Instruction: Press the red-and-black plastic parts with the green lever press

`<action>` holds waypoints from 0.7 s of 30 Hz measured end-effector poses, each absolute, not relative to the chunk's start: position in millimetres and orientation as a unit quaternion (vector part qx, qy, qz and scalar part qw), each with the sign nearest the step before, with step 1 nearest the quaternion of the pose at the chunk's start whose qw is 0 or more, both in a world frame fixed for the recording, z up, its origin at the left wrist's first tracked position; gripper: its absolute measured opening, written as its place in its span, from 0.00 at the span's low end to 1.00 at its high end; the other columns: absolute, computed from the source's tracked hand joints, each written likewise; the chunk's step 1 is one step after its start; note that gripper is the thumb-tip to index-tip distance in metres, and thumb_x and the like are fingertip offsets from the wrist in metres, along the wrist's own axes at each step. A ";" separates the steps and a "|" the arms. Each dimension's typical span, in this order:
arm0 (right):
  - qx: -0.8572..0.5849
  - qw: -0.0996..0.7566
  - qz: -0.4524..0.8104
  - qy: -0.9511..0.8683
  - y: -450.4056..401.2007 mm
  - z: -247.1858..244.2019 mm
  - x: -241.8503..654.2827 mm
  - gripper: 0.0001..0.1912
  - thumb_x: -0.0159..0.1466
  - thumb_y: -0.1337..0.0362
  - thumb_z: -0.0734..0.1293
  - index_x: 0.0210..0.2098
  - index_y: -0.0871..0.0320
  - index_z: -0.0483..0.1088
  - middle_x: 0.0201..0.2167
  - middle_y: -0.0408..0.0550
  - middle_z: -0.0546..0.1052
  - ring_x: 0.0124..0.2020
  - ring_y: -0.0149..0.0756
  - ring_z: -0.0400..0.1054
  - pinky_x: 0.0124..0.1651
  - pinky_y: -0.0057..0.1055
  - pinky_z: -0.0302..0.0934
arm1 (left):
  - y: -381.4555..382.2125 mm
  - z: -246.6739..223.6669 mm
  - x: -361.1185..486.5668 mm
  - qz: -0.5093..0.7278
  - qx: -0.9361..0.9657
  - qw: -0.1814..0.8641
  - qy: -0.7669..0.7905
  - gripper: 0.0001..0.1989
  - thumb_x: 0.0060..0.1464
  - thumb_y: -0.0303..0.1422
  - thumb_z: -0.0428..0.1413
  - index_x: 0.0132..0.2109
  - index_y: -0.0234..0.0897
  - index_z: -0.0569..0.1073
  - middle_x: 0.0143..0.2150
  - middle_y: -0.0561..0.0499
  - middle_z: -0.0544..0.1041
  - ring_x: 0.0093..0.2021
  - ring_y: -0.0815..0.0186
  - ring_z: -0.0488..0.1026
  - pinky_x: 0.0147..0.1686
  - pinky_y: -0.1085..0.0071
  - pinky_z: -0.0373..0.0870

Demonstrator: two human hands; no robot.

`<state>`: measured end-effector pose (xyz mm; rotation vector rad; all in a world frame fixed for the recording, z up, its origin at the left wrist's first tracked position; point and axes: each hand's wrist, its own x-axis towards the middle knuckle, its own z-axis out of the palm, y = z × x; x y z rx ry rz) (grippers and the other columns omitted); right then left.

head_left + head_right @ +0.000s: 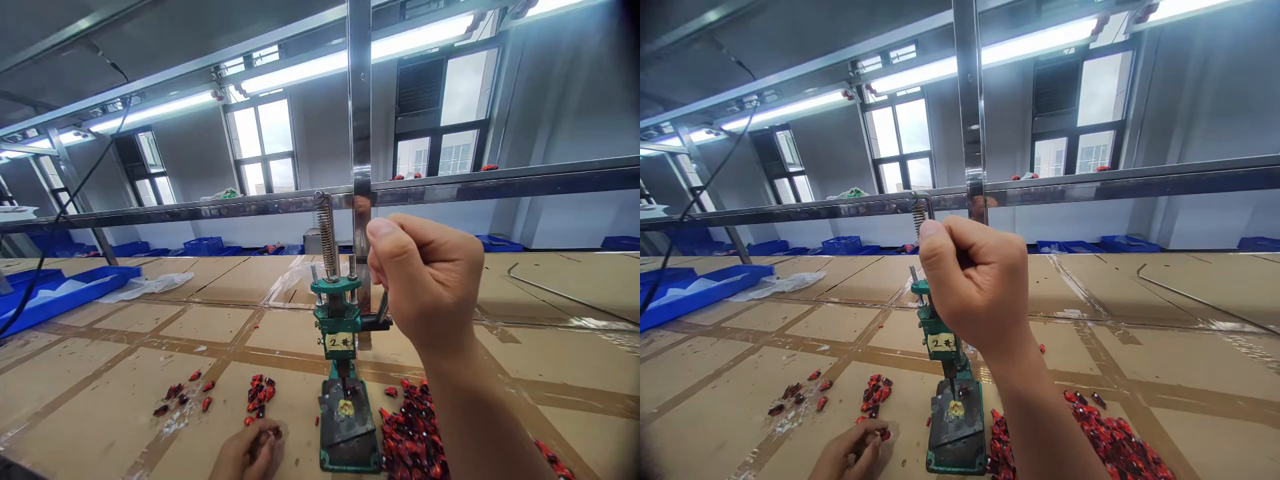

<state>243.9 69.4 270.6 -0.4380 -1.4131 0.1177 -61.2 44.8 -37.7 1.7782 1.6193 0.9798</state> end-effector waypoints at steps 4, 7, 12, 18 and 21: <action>-0.191 0.740 0.062 -0.642 70.2 272.0 243.0 0.25 0.69 0.63 0.62 0.16 0.59 0.56 0.15 0.40 0.57 0.19 0.24 0.52 0.21 0.31 0.46 | 62.9 -39.1 18.5 0.404 0.555 0.413 0.598 0.25 0.58 0.52 0.51 0.39 0.33 0.79 0.25 0.50 0.75 0.19 0.68 0.68 0.20 0.75 0.64; -0.184 0.736 0.070 -0.647 70.0 272.8 243.3 0.25 0.69 0.64 0.62 0.16 0.58 0.56 0.16 0.40 0.56 0.19 0.24 0.52 0.21 0.30 0.47 | 72.9 -28.4 62.1 0.394 0.628 0.312 0.594 0.18 0.54 0.45 0.55 0.38 0.35 0.81 0.27 0.49 0.77 0.26 0.65 0.72 0.28 0.73 0.68; -0.188 0.729 0.073 -0.654 68.9 273.2 244.7 0.24 0.69 0.63 0.62 0.17 0.58 0.57 0.16 0.40 0.57 0.19 0.24 0.51 0.22 0.30 0.46 | 80.4 -25.1 81.7 0.390 0.712 0.186 0.553 0.15 0.58 0.39 0.53 0.38 0.39 0.83 0.29 0.47 0.79 0.29 0.64 0.75 0.32 0.73 0.70; -0.181 0.739 0.089 -0.643 69.1 273.0 243.0 0.24 0.69 0.64 0.62 0.17 0.59 0.56 0.15 0.39 0.56 0.19 0.23 0.49 0.22 0.30 0.43 | 82.4 -38.7 71.8 0.433 0.722 0.195 0.504 0.17 0.62 0.43 0.53 0.45 0.40 0.83 0.37 0.45 0.82 0.36 0.63 0.79 0.38 0.74 0.76; -0.176 0.744 0.088 -0.639 69.8 272.8 242.6 0.24 0.68 0.65 0.62 0.16 0.59 0.56 0.16 0.39 0.56 0.19 0.23 0.49 0.22 0.31 0.43 | 83.1 -39.2 72.5 0.446 0.723 0.189 0.492 0.17 0.63 0.44 0.54 0.45 0.40 0.83 0.37 0.45 0.83 0.37 0.63 0.80 0.39 0.74 0.77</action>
